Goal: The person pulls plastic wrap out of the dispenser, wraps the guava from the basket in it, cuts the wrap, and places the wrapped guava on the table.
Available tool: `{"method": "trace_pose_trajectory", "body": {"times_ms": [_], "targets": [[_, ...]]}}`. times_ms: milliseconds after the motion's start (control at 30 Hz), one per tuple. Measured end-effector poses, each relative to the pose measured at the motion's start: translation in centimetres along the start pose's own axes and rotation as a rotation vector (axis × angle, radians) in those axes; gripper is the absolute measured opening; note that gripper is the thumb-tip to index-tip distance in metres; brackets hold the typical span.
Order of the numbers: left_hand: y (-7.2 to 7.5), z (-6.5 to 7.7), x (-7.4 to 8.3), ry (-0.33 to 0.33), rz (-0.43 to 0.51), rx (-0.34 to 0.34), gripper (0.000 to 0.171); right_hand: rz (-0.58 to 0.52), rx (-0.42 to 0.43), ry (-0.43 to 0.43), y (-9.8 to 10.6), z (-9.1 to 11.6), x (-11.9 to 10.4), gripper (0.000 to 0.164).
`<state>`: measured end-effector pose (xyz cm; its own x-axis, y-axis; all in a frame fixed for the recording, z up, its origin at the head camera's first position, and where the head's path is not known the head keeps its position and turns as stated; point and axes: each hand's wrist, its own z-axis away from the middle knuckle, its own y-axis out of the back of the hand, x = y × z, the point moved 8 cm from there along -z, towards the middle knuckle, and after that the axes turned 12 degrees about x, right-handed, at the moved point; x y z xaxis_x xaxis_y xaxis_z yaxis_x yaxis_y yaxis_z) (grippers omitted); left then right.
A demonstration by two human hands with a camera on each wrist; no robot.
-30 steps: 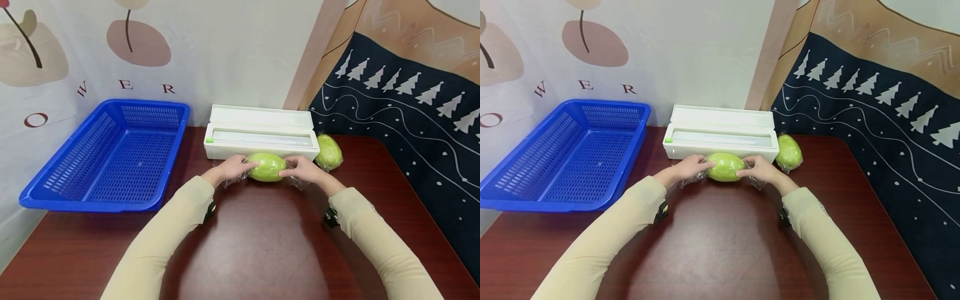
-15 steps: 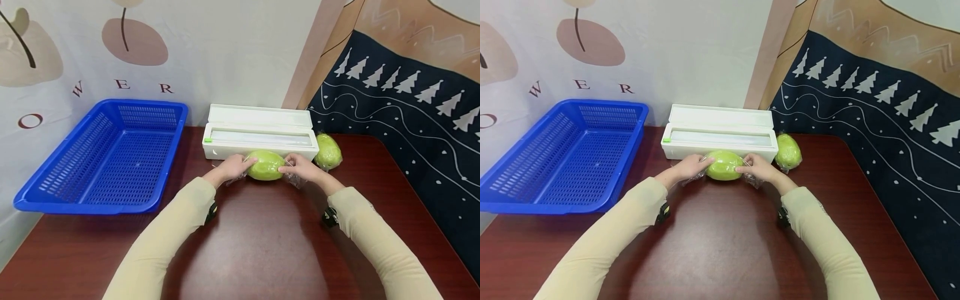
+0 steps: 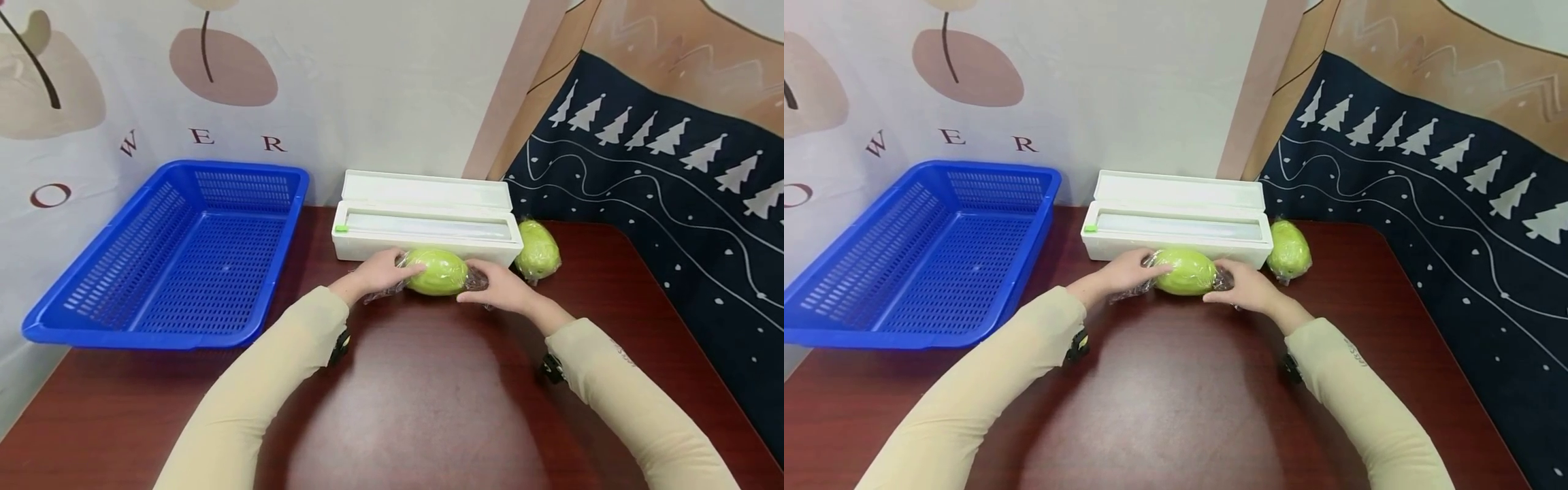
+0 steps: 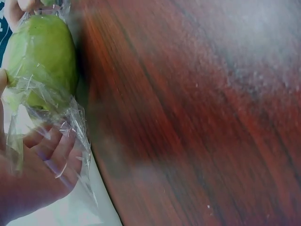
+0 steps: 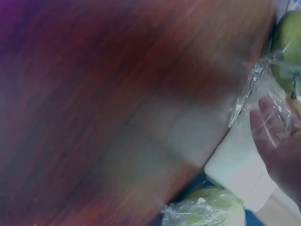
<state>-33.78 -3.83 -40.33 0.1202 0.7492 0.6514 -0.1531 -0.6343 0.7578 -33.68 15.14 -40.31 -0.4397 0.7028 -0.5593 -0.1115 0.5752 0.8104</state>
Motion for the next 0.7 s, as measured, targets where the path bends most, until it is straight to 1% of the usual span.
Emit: {"method": "trace_pose_trajectory", "body": {"times_ms": [100,267,400,467,600,700], "targets": [[0.2,0.0,-0.1,0.003,-0.007,0.02,0.072,0.101,0.008,0.038,-0.1,0.0,-0.6,0.072],[0.3,0.2,0.1,-0.009,0.014,0.031,0.072,0.254,0.081,0.075,0.3,-0.1,-1.3,0.068],[0.1,0.8,0.1,-0.001,0.062,0.02,0.078,0.327,0.112,0.096,0.3,0.2,-1.7,0.065],[0.0,0.9,0.2,-0.022,0.062,0.016,0.078,0.355,0.129,0.112,0.2,0.2,-1.9,0.063],[-0.2,0.9,0.4,-0.091,0.006,0.042,0.073,0.403,0.155,0.13,-0.1,0.2,-2.2,0.06],[-0.2,0.8,0.1,-0.103,-0.024,0.061,0.071,0.424,0.149,0.126,-0.2,0.2,-2.0,0.064]]}}
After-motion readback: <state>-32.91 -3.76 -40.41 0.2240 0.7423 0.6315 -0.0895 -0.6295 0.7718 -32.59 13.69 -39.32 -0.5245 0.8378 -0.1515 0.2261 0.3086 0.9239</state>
